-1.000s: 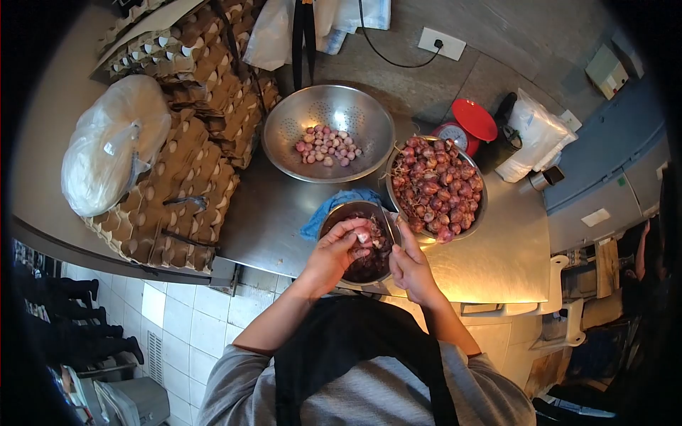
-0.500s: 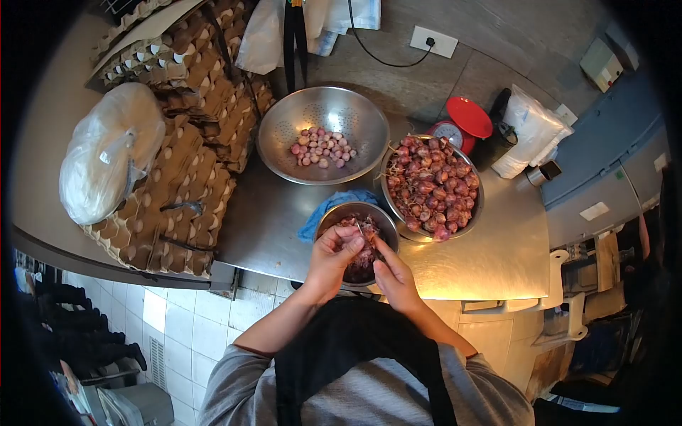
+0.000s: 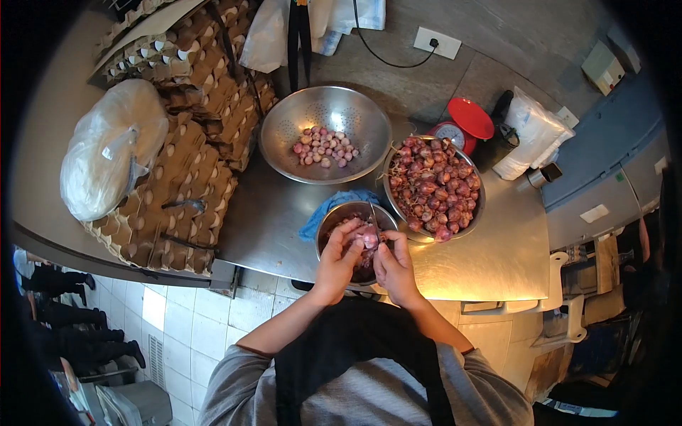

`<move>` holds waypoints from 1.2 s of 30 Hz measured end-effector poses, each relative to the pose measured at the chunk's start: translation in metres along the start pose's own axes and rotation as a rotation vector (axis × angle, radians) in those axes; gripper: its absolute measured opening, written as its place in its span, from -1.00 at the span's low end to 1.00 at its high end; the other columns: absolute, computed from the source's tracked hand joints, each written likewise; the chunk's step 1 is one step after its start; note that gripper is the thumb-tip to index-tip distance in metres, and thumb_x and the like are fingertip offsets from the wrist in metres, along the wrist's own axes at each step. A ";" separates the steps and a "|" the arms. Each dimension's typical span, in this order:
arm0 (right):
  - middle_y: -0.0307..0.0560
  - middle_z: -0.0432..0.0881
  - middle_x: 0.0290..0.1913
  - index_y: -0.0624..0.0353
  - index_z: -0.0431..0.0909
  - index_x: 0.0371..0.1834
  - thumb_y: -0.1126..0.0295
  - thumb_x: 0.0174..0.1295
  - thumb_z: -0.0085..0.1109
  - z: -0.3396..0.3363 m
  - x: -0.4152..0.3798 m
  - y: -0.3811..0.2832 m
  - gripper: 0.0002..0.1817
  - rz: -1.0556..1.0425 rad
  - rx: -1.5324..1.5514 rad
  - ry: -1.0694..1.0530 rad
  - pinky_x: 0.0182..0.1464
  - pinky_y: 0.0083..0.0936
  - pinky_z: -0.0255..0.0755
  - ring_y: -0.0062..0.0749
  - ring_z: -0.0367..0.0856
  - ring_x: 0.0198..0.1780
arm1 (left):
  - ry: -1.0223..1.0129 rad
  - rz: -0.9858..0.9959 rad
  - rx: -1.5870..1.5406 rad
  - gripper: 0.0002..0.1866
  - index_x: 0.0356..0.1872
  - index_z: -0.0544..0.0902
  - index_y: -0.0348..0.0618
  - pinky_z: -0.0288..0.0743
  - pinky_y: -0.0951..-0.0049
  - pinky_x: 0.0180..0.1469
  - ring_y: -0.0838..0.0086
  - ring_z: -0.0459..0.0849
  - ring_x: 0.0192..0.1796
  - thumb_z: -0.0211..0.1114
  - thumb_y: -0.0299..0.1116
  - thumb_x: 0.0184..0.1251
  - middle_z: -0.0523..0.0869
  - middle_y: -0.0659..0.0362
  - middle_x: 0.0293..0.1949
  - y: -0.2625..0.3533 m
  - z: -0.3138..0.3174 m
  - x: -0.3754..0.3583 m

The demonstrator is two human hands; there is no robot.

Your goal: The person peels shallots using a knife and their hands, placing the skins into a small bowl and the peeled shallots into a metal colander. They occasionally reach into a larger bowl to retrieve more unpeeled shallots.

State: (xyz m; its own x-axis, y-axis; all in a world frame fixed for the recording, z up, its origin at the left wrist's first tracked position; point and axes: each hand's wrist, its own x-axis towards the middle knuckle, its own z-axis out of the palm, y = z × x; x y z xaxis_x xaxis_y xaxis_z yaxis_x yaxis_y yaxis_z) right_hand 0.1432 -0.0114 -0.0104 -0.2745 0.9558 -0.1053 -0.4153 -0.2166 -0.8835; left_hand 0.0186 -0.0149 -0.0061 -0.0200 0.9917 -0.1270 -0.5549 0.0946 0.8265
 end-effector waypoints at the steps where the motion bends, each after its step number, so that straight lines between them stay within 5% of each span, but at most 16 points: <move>1: -0.37 0.20 -0.56 0.01 0.18 -0.05 0.38 0.34 -0.17 -0.001 0.001 0.000 -0.84 -0.002 -0.021 0.006 -0.61 -0.78 0.00 -0.76 0.11 -0.61 | 0.002 -0.002 0.009 -0.74 -0.02 0.39 -0.21 0.40 0.62 -0.04 0.61 0.50 -0.10 0.08 -0.54 0.27 0.52 0.19 -0.13 -0.004 -0.004 0.001; 9: -0.35 0.22 -0.56 0.01 0.15 -0.01 0.36 0.33 -0.15 0.000 0.002 0.008 -0.79 -0.135 -0.318 -0.007 -0.59 -0.78 0.04 -0.74 0.13 -0.61 | -0.054 -0.021 0.122 -0.76 -0.21 0.42 -0.13 0.36 0.61 -0.10 0.65 0.44 -0.21 0.28 -0.42 0.15 0.50 0.29 -0.27 -0.002 -0.007 0.005; 18: -0.28 0.17 -0.66 -0.08 0.15 -0.04 0.28 0.36 -0.25 0.002 -0.007 -0.015 -0.84 0.158 -0.003 -0.159 -0.72 -0.76 -0.05 -0.68 0.05 -0.72 | -0.173 -0.023 -0.009 -0.75 -0.23 0.45 -0.11 0.34 0.62 -0.08 0.64 0.45 -0.16 0.31 -0.45 0.10 0.51 0.31 -0.28 -0.002 -0.020 0.018; 24: -0.31 0.18 -0.67 -0.06 0.15 -0.08 0.27 0.35 -0.21 -0.015 0.005 -0.025 -0.85 0.127 0.030 -0.044 -0.73 -0.77 -0.05 -0.71 0.04 -0.72 | -0.194 -0.076 -0.044 -0.75 -0.13 0.47 -0.13 0.37 0.64 -0.15 0.65 0.49 -0.16 0.25 -0.45 0.17 0.57 0.26 -0.22 0.006 -0.024 0.016; 28: -0.31 0.19 -0.67 -0.15 0.00 0.32 0.29 0.35 -0.21 -0.008 0.003 -0.030 -0.53 0.132 -0.137 -0.023 -0.72 -0.77 -0.02 -0.71 0.06 -0.73 | -0.160 -0.124 -0.135 -0.74 -0.08 0.47 -0.12 0.41 0.57 -0.07 0.56 0.54 -0.14 0.21 -0.42 0.20 0.57 0.24 -0.19 0.018 -0.017 0.013; 36: -0.34 0.13 -0.74 -0.13 -0.05 0.38 0.24 0.37 -0.26 0.002 -0.013 -0.022 -0.49 0.229 -0.046 -0.163 -0.71 -0.78 0.02 -0.72 0.05 -0.75 | -0.137 -0.150 -0.301 -0.82 -0.13 0.48 -0.15 0.49 0.48 -0.02 0.52 0.58 -0.12 0.15 -0.48 0.24 0.60 0.20 -0.18 0.008 -0.022 0.018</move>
State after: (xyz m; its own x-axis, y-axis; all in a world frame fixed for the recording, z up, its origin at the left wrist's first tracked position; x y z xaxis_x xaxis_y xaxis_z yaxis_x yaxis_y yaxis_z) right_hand 0.1543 -0.0190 0.0116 -0.4937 0.8379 -0.2327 -0.2878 -0.4099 -0.8655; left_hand -0.0051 0.0023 -0.0139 0.1808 0.9731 -0.1430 -0.7638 0.2306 0.6029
